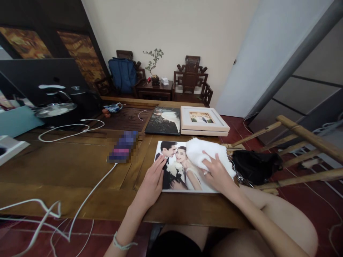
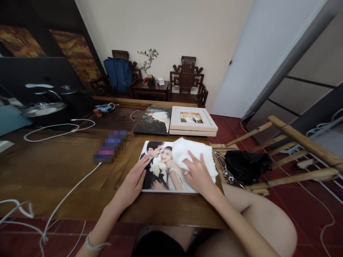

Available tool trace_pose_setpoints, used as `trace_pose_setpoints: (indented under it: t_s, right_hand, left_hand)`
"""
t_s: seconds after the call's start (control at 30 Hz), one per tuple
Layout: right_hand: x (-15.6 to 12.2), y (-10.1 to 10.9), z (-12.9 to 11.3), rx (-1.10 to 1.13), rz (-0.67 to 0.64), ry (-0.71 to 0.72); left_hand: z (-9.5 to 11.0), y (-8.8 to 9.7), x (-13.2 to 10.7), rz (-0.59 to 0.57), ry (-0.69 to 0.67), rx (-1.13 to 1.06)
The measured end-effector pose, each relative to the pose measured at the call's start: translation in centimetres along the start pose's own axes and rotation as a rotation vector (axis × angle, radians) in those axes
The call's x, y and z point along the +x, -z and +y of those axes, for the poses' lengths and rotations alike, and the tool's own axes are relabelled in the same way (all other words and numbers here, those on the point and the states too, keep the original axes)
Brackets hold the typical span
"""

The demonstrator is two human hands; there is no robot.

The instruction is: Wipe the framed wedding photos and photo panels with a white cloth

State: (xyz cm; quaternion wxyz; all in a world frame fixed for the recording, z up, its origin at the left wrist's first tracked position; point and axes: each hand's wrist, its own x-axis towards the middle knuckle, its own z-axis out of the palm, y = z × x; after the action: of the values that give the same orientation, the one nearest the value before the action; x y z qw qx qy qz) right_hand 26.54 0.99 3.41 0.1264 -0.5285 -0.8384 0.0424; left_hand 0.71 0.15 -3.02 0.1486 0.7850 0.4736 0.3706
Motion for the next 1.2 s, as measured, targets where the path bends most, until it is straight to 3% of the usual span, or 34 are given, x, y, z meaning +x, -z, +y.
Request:
trace_pose_setpoints:
  t_s: [0.1,0.2,0.33,0.43,0.53,0.63,0.73,0.83,0.93,1.2]
  right_hand:
    - [2.3,-0.5,-0.8,-0.017,-0.008,-0.008]
    - [3.3,-0.7,-3.4,0.034,-0.076,0.115]
    - [2.3,-0.4,-7.1,0.123,-0.23,0.376]
    - [0.1,0.1,-8.3,0.184,-0.294,0.493]
    - [-2.4,0.7,-7.8,0.235,-0.295,0.453]
    - [-4.2,1.0,-5.9,0.199,-0.214,0.339]
    - [-4.5,0.9,-3.6,0.096,-0.12,0.217]
    - [-2.8,0.6,-2.0,0.023,-0.081,0.124]
    - [0.4,0.1,-1.8,0.002,-0.066,0.061]
    - [9.8,-1.6,-6.3,0.127,-0.101,0.206]
  left_hand:
    - [0.6,0.4,0.2,-0.001,0.03,-0.025]
    - [1.5,1.3,0.5,0.07,0.071,-0.061]
    - [1.9,2.1,0.5,0.197,0.118,-0.169]
    - [1.7,2.2,0.3,0.19,0.101,-0.187]
    - [1.4,1.8,0.1,0.093,0.062,-0.134]
    - [1.2,1.3,0.0,-0.022,0.054,-0.028]
    - [1.2,0.7,0.0,-0.041,0.043,0.057]
    - [1.1,0.4,0.2,-0.006,0.03,0.079]
    - [1.1,0.3,0.2,0.021,0.024,0.072]
    - [0.8,0.3,0.0,0.005,0.029,0.063]
